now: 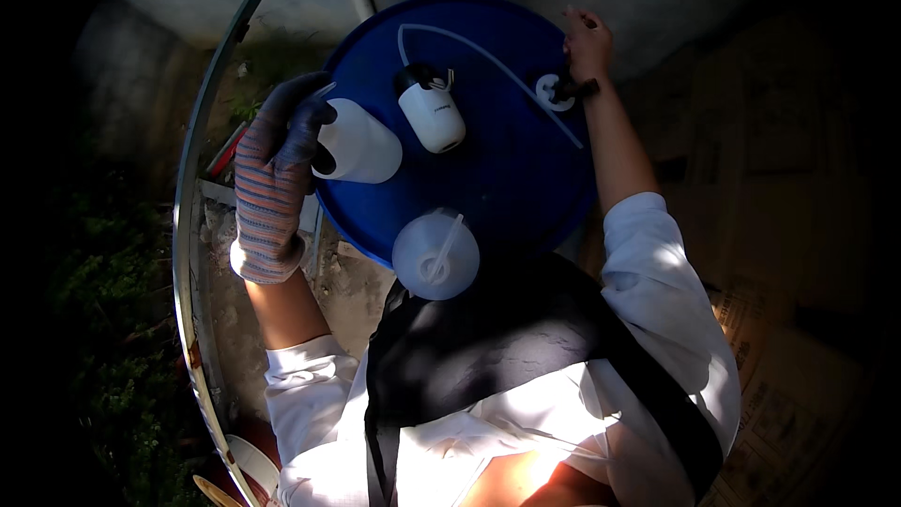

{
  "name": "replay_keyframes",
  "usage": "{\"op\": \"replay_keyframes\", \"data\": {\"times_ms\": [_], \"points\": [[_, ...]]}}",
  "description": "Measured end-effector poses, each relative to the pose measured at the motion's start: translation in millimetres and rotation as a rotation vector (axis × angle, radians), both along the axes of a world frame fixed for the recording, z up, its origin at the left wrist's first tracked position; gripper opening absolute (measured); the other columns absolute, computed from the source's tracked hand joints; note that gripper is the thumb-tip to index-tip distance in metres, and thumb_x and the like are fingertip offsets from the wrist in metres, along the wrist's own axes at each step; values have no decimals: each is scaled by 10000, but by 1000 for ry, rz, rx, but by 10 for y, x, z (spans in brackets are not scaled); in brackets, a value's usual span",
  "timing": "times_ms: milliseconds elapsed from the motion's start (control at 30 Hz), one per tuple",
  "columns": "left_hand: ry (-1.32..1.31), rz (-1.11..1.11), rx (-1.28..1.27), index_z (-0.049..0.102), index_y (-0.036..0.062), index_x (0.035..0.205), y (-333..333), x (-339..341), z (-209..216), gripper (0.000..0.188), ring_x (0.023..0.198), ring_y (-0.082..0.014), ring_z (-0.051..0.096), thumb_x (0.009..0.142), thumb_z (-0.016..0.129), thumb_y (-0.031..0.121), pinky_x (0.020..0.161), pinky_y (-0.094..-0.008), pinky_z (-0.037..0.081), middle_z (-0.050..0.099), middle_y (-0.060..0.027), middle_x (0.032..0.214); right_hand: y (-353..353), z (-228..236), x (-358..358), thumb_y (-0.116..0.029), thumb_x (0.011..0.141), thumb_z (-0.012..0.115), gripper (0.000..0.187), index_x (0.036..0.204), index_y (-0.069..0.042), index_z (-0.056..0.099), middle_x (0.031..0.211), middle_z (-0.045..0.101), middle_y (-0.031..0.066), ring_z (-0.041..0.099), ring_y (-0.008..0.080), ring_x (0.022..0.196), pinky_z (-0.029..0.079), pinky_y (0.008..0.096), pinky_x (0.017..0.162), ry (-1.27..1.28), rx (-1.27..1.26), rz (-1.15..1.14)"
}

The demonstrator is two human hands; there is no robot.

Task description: The person assembles two white spray bottles by inserting tubes and attaching pump heads. They handle the bottles, tubes, and pump components on a blue barrel lid, then place the assembled units back on the lid.

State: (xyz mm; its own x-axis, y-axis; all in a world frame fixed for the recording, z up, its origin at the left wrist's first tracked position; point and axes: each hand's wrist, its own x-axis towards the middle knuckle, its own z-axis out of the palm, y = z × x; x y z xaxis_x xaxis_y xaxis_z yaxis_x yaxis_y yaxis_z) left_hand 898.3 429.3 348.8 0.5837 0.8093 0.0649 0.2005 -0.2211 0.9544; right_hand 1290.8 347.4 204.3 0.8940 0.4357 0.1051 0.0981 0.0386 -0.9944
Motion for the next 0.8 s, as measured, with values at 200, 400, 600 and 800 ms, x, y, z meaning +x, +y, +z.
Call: {"op": "replay_keyframes", "data": {"times_ms": [200,400,600,800], "points": [[28,30,-10,621,60,1242,-28,36,-29,314,595,-39,521,969,540,190,477,-191,344,650,14,907,30,71,-29,-282,931,650,226,993,-73,710,616,483,-31,423,54,512,354,217,480,-116,-242,814],[12,54,5,628,51,1226,-15,119,-94,310,589,-38,538,974,539,208,464,-181,342,651,12,888,95,374,266,-348,925,645,305,1012,-63,706,665,586,-8,583,116,648,457,284,582,-433,-712,1283],[17,43,-11,604,29,1246,-71,87,-91,348,597,-25,543,989,530,252,458,-169,345,640,12,924,80,798,29,-333,905,654,290,943,-46,645,783,668,96,661,248,767,510,385,695,-1189,-1329,808],[-43,54,-3,640,67,1210,-76,34,-135,284,584,-38,535,975,532,187,456,-183,340,656,2,892,-180,754,-337,-145,880,648,168,814,-80,507,739,614,96,623,297,761,480,421,644,-1082,-1099,1113]]}}
